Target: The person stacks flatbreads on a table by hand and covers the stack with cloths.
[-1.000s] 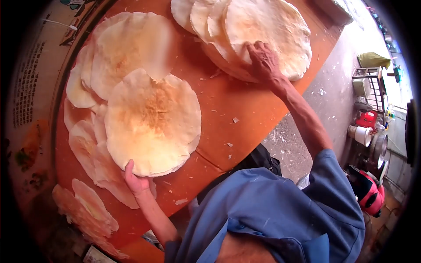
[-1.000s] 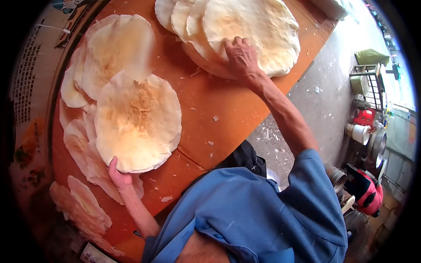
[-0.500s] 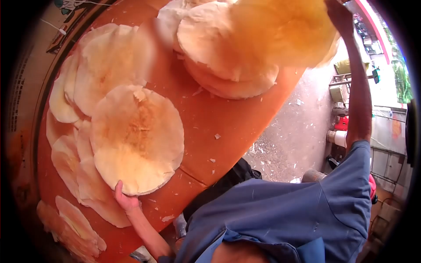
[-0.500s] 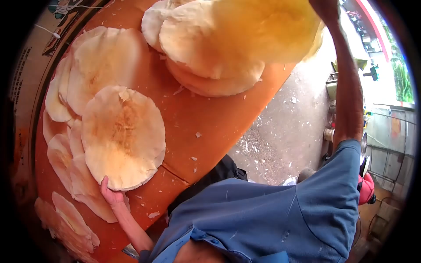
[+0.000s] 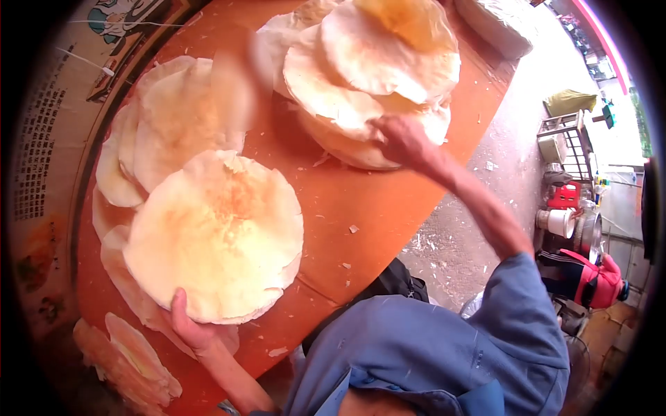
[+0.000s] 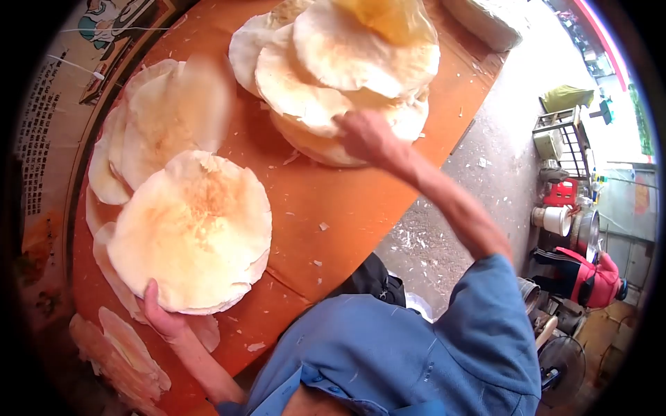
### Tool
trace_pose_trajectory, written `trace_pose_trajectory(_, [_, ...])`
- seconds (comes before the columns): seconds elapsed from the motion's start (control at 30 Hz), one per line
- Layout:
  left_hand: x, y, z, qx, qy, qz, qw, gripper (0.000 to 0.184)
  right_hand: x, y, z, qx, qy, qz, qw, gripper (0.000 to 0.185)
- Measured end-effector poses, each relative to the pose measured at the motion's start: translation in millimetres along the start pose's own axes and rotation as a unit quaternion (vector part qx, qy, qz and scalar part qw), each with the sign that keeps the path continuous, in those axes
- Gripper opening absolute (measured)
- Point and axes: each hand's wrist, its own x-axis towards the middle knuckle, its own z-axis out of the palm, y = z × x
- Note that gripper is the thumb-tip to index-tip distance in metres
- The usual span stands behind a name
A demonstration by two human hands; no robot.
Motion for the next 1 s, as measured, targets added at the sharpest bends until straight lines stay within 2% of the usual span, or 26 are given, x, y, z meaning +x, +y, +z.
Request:
trace_pose_trajectory(0.03, [-6.0, 21.8, 18.7, 0.0, 0.017, -0.015, 1.0, 0.066, -10.4, -48.4, -14.2, 0.066, 0.011, 0.026, 0.997, 0.037])
trace_pose_trajectory(0.07, [-21.4, 43.9, 55.1, -0.015, 0.035, 0.002, 0.999, 0.066, -21.0, -73.8, -13.5, 0.206, 0.03, 0.019, 0.978, 0.04])
trace_pose_trajectory(0.1, [-26.8, 56.1, 87.5, -0.036, 0.046, 0.022, 0.998, 0.066, -29.2, -101.5, -12.7, 0.385, -0.026, 0.13, 0.913, 0.042])
trace_pose_trajectory(0.13, [-15.2, 60.7, 94.6, -0.03, 0.048, 0.024, 0.998, 0.066, -32.6, -116.1, -1.6, 0.484, -0.074, 0.167, 0.856, 0.058])
trace_pose_trajectory(0.17, [-2.9, 65.6, 97.7, -0.067, 0.026, 0.044, 0.996, 0.066, -30.4, -121.7, 5.1, 0.606, -0.146, 0.216, 0.751, 0.067])
trace_pose_trajectory(0.2, [4.8, 68.8, 98.9, -0.105, 0.003, 0.064, 0.992, 0.067, -27.8, -125.9, 11.5, 0.706, -0.215, 0.258, 0.623, 0.076])
trace_pose_trajectory(0.23, [12.9, 73.3, 96.5, -0.135, -0.018, 0.08, 0.987, 0.065, -22.5, -133.2, 16.0, 0.764, -0.226, 0.258, 0.546, 0.086])
trace_pose_trajectory(0.27, [19.6, 79.5, 95.0, -0.174, -0.046, 0.093, 0.979, 0.063, -15.2, -135.8, 16.3, 0.839, -0.191, 0.238, 0.45, 0.085])
trace_pose_trajectory(0.33, [30.0, 85.9, 92.7, -0.26, -0.105, 0.1, 0.955, 0.06, -6.1, -122.2, -10.4, 0.931, -0.154, 0.151, 0.295, 0.08])
trace_pose_trajectory(0.4, [33.7, 79.4, 87.8, -0.344, -0.161, 0.078, 0.922, 0.056, 10.2, -88.9, -19.0, 0.884, 0.042, 0.159, 0.438, 0.063])
trace_pose_trajectory(0.47, [29.6, 54.3, 82.3, -0.391, -0.207, 0.023, 0.897, 0.053, 6.9, -71.3, -95.6, 0.859, 0.115, 0.111, 0.486, 0.052])
trace_pose_trajectory(0.5, [24.3, 35.2, 81.1, -0.384, -0.224, -0.007, 0.896, 0.051, 9.1, -53.9, -116.6, 0.798, 0.174, 0.094, 0.569, 0.051])
trace_pose_trajectory(0.53, [14.0, 19.4, 84.5, -0.273, -0.278, -0.017, 0.921, 0.051, 12.2, -31.5, -128.5, 0.725, 0.229, 0.076, 0.645, 0.051])
trace_pose_trajectory(0.57, [10.6, -9.9, 88.4, -0.173, -0.213, -0.013, 0.962, 0.049, 10.5, -5.4, -133.8, 0.66, 0.245, 0.09, 0.705, 0.055])
trace_pose_trajectory(0.6, [16.0, -34.6, 84.8, -0.112, -0.355, -0.071, 0.926, 0.048, 8.1, 21.3, -138.2, 0.59, 0.256, 0.099, 0.759, 0.06])
trace_pose_trajectory(0.63, [8.1, -58.1, 81.4, 0.028, -0.306, -0.103, 0.946, 0.05, 2.4, 45.9, -136.1, 0.57, 0.228, 0.136, 0.778, 0.057])
trace_pose_trajectory(0.67, [2.9, -81.6, 66.8, 0.132, -0.254, -0.078, 0.955, 0.052, -4.8, 67.3, -127.4, 0.548, 0.199, 0.172, 0.794, 0.055])
trace_pose_trajectory(0.7, [4.6, -96.1, 48.8, 0.179, -0.223, -0.051, 0.957, 0.049, -7.4, 81.8, -108.3, 0.507, 0.199, 0.219, 0.81, 0.059])
trace_pose_trajectory(0.73, [7.6, -106.1, 30.1, 0.227, -0.191, -0.024, 0.955, 0.046, -11.0, 96.9, -85.1, 0.362, 0.226, 0.27, 0.863, 0.054])
trace_pose_trajectory(0.77, [11.2, -113.6, 19.2, 0.23, -0.176, -0.027, 0.957, 0.046, -18.0, 92.0, -75.7, 0.246, 0.25, 0.281, 0.893, 0.052])
trace_pose_trajectory(0.8, [26.6, -122.1, 18.8, 0.175, -0.14, -0.054, 0.973, 0.042, -39.7, 81.8, -77.2, 0.118, 0.281, 0.296, 0.905, 0.05])
trace_pose_trajectory(0.83, [34.9, -122.6, 2.8, 0.129, -0.078, -0.082, 0.985, 0.039, -39.0, 55.5, -64.9, 0.175, 0.292, 0.271, 0.9, 0.047])
trace_pose_trajectory(0.9, [79.4, -125.6, -17.9, 0.154, -0.001, -0.055, 0.987, 0.045, -35.8, 4.3, -34.8, 0.266, 0.286, 0.219, 0.894, 0.036])
trace_pose_trajectory(0.93, [102.1, -130.2, -16.5, 0.133, 0.03, -0.027, 0.99, 0.044, -36.4, -15.3, -16.0, 0.315, 0.278, 0.117, 0.9, 0.034])
trace_pose_trajectory(0.97, [122.4, -131.6, -14.5, 0.113, 0.06, 0.001, 0.992, 0.044, -35.7, -50.0, -11.8, 0.377, 0.226, 0.129, 0.889, 0.036])
trace_pose_trajectory(1.0, [137.9, -123.6, -4.4, 0.104, 0.105, -0.016, 0.989, 0.043, -39.9, -75.6, -5.4, 0.417, 0.18, 0.111, 0.884, 0.039])
